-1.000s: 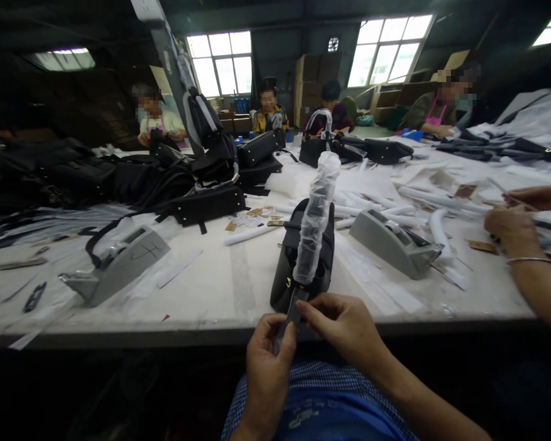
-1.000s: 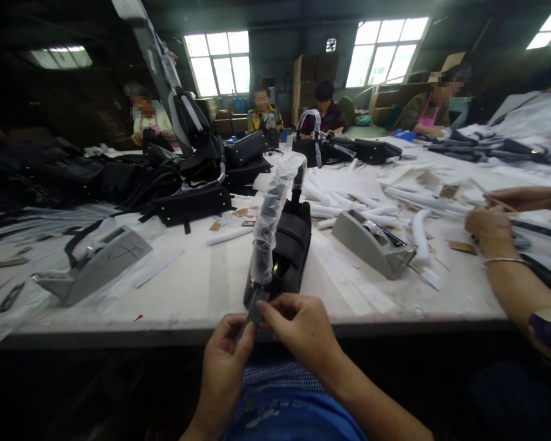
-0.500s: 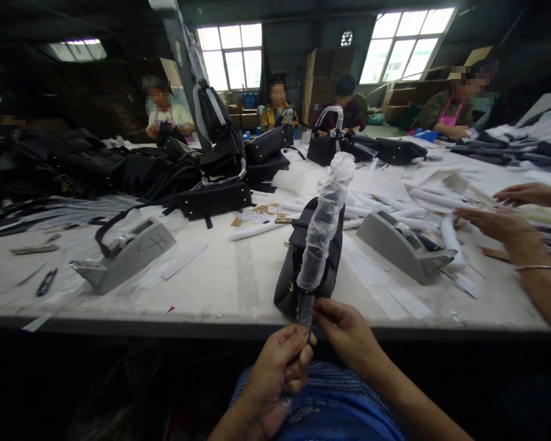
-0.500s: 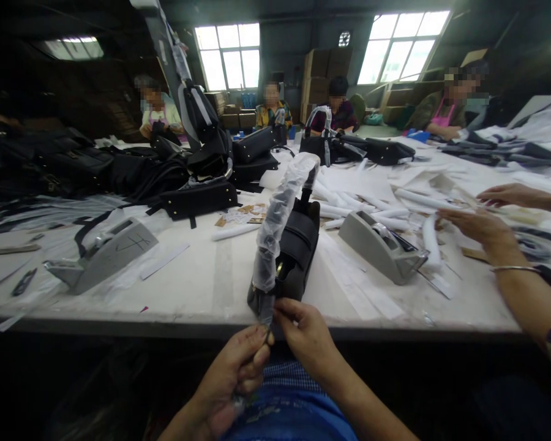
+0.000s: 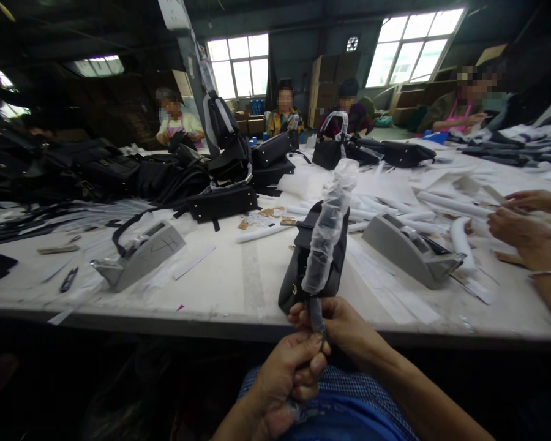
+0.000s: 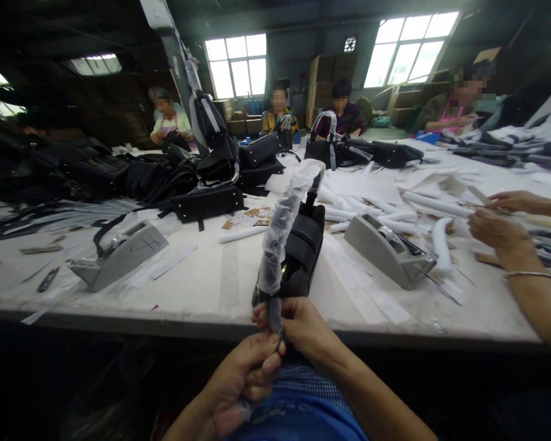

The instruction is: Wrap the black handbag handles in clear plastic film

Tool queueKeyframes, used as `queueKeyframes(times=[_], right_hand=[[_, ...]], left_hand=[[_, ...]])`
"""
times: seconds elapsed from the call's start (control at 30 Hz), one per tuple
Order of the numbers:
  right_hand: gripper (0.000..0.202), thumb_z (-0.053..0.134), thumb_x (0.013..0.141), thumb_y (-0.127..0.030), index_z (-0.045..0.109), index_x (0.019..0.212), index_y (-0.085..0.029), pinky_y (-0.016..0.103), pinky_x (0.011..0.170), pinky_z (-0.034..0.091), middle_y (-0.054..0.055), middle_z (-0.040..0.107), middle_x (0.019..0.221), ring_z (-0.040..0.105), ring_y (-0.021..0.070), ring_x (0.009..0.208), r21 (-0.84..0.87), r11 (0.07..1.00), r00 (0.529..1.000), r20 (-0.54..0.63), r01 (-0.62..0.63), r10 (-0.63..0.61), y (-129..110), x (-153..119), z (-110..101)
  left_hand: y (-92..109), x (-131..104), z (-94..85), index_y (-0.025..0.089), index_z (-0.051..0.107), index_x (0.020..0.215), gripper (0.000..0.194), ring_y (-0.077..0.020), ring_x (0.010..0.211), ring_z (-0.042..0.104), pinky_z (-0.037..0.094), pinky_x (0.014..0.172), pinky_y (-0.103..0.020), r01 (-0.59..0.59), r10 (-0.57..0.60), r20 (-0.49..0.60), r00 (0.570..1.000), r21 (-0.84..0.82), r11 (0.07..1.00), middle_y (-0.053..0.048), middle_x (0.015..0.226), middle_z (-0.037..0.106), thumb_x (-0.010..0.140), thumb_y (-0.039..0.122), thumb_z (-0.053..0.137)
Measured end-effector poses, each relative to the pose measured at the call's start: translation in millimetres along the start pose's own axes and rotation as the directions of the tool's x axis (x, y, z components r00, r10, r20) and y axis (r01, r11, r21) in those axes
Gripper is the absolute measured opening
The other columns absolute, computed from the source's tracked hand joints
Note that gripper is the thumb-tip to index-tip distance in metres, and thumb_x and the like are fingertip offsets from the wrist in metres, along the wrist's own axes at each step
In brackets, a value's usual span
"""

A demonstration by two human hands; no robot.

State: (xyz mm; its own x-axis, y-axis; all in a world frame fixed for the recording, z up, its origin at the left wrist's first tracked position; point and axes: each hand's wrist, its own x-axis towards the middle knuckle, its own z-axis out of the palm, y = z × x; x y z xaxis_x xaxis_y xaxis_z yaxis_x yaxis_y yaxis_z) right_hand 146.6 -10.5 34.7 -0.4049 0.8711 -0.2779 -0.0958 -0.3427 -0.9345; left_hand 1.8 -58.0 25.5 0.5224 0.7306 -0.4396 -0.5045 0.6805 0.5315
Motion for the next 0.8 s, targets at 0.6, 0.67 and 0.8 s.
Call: queueKeyframes(times=[0.6, 0.67, 0.8], right_hand=[[0.031, 0.066, 0.085, -0.033, 0.074, 0.111, -0.018, 0.040, 0.103, 0.046, 0.010, 0.072, 0.119, 0.065, 0.0247, 0.113, -0.067, 0.996, 0.953, 0.294, -0.050, 0.068, -14, -9, -14], [0.034, 0.065, 0.087, -0.038, 0.074, 0.113, -0.019, 0.040, 0.097, 0.051, 0.008, 0.075, 0.109, 0.068, 0.0257, 0.105, -0.356, 0.933, 0.979, 0.203, 0.043, 0.033, -23, -21, -29], [0.044, 0.061, 0.089, -0.051, 0.072, 0.116, -0.018, 0.039, 0.081, 0.060, 0.011, 0.076, 0.101, 0.072, 0.0254, 0.088, -0.561, 0.809, 0.947, -0.129, 0.175, -0.294, -51, -39, -52]], left_hand=[[-15, 7, -15.5, 0.010, 0.060, 0.085, 0.032, 0.0007, 0.042, 0.013, 0.008, 0.035, -0.011, -0.069, 0.073, 0.018, 0.997, -0.151, 0.986, 0.009, 0.057, 0.041, 0.077, 0.033, 0.081], [-15, 7, -12.8, 0.012, 0.060, 0.086, 0.034, 0.0002, 0.041, 0.011, 0.008, 0.036, -0.013, -0.125, 0.125, 0.002, 0.992, -0.043, 0.991, 0.009, 0.057, 0.042, 0.081, 0.040, 0.077], [-18, 13, -6.0, 0.014, 0.061, 0.086, 0.040, -0.0004, 0.039, 0.018, 0.009, 0.037, -0.016, -0.273, 0.292, -0.081, 0.953, 0.193, 0.943, 0.006, 0.058, 0.050, 0.083, 0.053, 0.071]])
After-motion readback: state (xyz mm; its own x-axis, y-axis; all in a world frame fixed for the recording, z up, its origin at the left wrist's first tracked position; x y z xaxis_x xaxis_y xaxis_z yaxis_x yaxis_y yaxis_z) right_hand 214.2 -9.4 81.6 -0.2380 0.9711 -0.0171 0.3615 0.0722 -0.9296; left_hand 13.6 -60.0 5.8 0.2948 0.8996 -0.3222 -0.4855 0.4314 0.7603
